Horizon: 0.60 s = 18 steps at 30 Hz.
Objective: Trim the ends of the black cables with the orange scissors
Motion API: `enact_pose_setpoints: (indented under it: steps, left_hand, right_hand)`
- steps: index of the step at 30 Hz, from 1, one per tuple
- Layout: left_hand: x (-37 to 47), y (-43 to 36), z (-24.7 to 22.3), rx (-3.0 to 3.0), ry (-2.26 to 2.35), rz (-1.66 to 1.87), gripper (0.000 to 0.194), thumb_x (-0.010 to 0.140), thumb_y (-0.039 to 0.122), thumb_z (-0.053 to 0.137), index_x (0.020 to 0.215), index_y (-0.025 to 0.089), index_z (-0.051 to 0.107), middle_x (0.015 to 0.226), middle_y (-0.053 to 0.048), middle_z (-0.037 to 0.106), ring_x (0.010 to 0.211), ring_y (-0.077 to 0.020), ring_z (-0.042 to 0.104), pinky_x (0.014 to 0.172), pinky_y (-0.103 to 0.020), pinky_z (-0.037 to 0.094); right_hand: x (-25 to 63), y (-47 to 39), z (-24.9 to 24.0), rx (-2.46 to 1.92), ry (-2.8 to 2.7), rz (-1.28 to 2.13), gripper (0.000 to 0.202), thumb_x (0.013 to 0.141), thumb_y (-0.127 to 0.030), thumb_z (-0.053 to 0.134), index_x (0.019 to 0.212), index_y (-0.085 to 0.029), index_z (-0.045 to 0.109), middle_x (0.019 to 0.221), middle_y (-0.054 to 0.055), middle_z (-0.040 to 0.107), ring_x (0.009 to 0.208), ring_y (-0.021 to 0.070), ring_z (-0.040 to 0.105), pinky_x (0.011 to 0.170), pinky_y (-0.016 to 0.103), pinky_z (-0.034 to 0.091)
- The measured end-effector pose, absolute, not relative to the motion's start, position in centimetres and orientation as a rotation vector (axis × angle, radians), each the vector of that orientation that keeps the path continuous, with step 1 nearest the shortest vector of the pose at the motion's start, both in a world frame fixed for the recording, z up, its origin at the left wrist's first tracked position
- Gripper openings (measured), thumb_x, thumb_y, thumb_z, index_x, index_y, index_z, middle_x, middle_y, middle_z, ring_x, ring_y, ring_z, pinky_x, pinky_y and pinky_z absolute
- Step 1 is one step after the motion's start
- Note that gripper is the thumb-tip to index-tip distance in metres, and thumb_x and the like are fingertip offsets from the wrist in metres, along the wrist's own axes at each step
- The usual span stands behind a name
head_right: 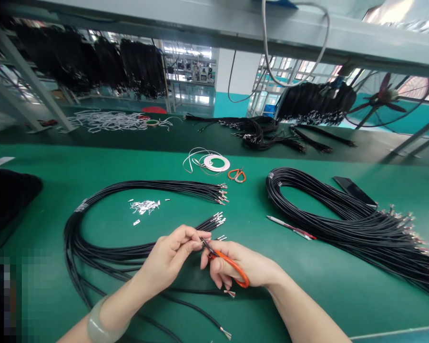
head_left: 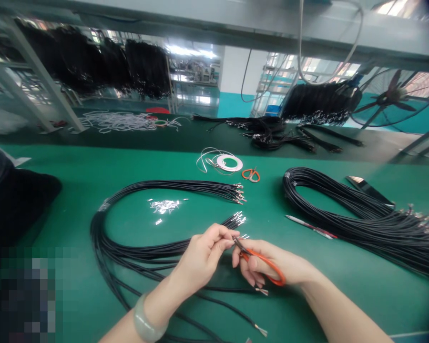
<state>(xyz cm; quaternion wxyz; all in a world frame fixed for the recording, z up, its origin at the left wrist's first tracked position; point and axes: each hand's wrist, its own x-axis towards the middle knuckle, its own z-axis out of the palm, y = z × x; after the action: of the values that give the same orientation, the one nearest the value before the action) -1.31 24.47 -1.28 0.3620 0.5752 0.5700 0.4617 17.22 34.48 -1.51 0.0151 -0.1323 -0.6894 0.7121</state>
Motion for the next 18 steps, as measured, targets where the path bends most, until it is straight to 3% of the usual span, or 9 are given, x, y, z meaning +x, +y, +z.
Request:
enact_pose_setpoints:
  steps: [8, 18]
  left_hand:
    - [-1.3, 24.5, -1.6, 1.555, 1.423, 1.239, 0.015, 0.096, 0.019, 0.046, 0.099, 0.021, 0.061, 0.112, -0.002, 0.07, 0.102, -0.0155, 0.066, 0.087, -0.025, 0.05]
    - [-1.5, 24.5, -1.7, 1.613, 1.387, 1.243, 0.015, 0.097, 0.017, 0.044, 0.094, 0.021, 0.058, 0.11, -0.002, 0.07, 0.107, -0.0143, 0.064, 0.09, -0.023, 0.048]
  right_hand:
    - [17.2, 34.5, -1.8, -0.424, -2.058, 2.267, 0.04, 0.087, -0.056, 0.054, 0.098, -0.017, 0.055, 0.064, -0.002, 0.059, 0.045, 0.0086, 0.048, 0.045, 0.019, 0.038]
    - [17.0, 34.6, -2.8, -0.462, -2.045, 2.291, 0.017, 0.087, -0.033, 0.055, 0.092, -0.017, 0.053, 0.059, -0.004, 0.059, 0.039, 0.0051, 0.045, 0.038, 0.014, 0.036]
